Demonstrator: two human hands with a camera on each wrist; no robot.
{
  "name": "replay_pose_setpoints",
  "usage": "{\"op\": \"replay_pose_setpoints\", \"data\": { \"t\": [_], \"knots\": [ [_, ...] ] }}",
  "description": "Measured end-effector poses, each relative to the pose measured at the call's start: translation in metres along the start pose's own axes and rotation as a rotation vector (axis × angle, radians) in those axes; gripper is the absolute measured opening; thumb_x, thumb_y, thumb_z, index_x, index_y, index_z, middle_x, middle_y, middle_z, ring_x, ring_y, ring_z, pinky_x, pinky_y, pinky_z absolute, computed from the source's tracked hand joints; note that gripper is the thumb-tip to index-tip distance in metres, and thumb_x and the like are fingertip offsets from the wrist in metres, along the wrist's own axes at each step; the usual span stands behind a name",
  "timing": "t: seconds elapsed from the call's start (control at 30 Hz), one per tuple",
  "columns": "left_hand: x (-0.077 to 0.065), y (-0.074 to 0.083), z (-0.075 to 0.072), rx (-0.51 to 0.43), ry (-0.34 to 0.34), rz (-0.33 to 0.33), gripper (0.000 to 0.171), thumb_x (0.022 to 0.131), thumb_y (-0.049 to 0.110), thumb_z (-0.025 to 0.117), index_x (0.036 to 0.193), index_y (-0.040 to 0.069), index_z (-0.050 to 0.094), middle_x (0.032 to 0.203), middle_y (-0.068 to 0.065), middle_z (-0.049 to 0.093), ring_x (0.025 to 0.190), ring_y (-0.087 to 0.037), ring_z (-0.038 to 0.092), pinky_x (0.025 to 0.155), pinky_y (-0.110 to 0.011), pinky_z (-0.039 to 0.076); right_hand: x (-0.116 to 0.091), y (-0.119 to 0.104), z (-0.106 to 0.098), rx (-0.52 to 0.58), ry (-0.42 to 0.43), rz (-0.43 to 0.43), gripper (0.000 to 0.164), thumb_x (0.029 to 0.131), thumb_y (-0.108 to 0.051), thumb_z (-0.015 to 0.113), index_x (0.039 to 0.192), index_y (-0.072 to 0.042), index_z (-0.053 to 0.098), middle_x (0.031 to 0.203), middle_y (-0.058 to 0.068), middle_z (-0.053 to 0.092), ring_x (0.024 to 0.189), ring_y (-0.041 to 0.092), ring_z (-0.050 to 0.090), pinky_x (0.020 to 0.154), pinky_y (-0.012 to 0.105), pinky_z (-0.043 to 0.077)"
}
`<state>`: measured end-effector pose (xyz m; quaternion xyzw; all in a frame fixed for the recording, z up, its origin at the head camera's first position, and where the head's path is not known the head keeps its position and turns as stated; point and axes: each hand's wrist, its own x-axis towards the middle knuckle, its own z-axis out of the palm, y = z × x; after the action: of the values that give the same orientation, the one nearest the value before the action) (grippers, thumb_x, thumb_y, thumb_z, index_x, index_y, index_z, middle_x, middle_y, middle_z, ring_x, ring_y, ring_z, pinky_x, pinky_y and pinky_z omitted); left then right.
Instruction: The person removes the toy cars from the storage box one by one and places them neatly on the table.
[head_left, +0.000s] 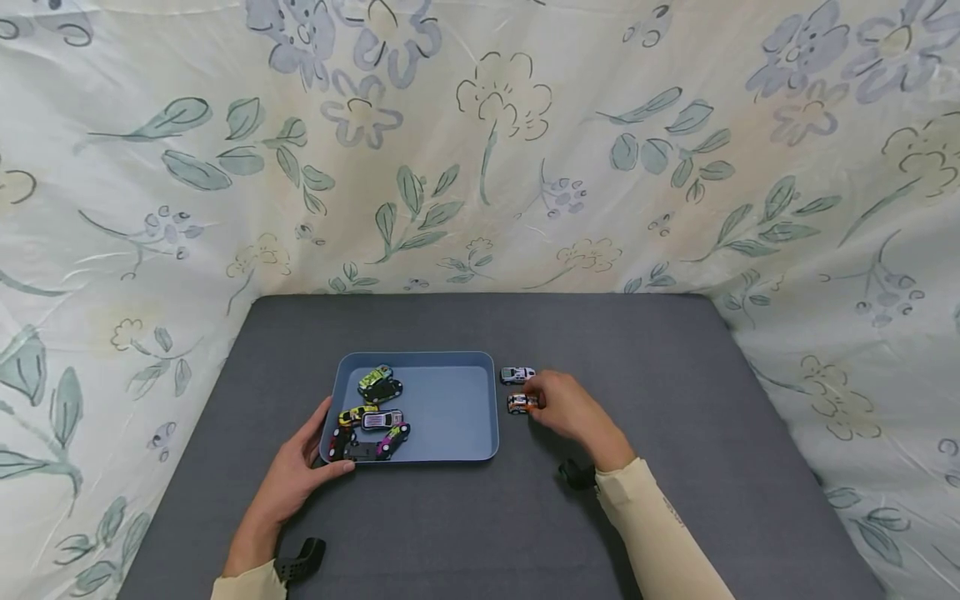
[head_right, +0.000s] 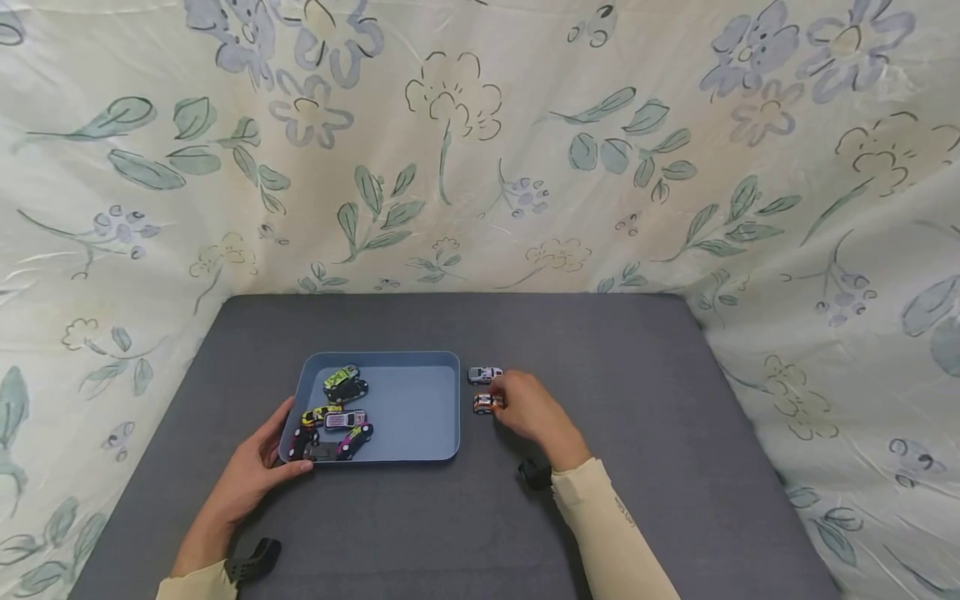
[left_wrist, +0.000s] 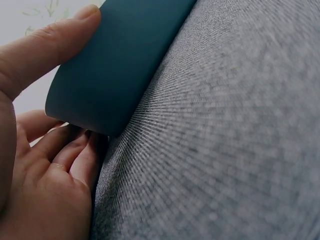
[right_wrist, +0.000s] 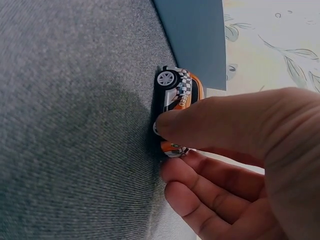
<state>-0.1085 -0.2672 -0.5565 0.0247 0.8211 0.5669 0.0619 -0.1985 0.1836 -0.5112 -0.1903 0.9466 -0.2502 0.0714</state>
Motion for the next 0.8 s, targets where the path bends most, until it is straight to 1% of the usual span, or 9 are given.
{"op": "replay_pose_setpoints", "data": {
  "t": [0.13,0.37,0.57,0.8],
  "knots": [
    [0.001,0.001,0.0,0.015,0.004,-0.01,0.116,0.088,0.017,0.094,0.176,0.017,0.018,0.175,-0.025,0.025,0.155,-0.047,0.036,0.101,-0.003,0.032,0.0,-0.001,-0.001,0.0,0.002,-0.004,0.023,0.088,0.003,0.084,0.11,-0.005,0.081,0.092,0.0,0.063,0.078,0.016,0.055,0.068,0.034,0.05],
    [0.0,0.004,0.0,0.005,0.0,-0.001,0.115,0.088,0.016,0.094,0.175,0.015,0.019,0.174,-0.027,0.025,0.154,-0.047,0.037,0.101,-0.003,0.033,-0.001,0.001,-0.002,0.001,-0.013,-0.01,0.026,0.088,0.003,0.084,0.111,-0.007,0.081,0.094,-0.002,0.065,0.079,0.016,0.055,0.07,0.035,0.051],
    [0.001,0.006,0.001,0.013,0.005,-0.009,0.115,0.088,0.019,0.094,0.176,0.015,0.02,0.174,-0.026,0.026,0.155,-0.047,0.036,0.101,-0.002,0.032,0.0,0.001,-0.005,-0.011,0.006,-0.032,0.026,0.087,0.0,0.086,0.111,-0.01,0.08,0.096,-0.002,0.066,0.08,0.015,0.056,0.072,0.036,0.052],
    [0.001,0.011,-0.001,-0.012,-0.001,-0.001,0.115,0.088,0.013,0.094,0.175,0.014,0.019,0.173,-0.029,0.025,0.154,-0.048,0.036,0.1,-0.002,0.034,0.0,-0.004,-0.012,-0.009,0.031,-0.027,0.031,0.088,-0.003,0.087,0.118,-0.007,0.079,0.102,0.003,0.069,0.079,0.014,0.057,0.071,0.035,0.053]
  ]
}}
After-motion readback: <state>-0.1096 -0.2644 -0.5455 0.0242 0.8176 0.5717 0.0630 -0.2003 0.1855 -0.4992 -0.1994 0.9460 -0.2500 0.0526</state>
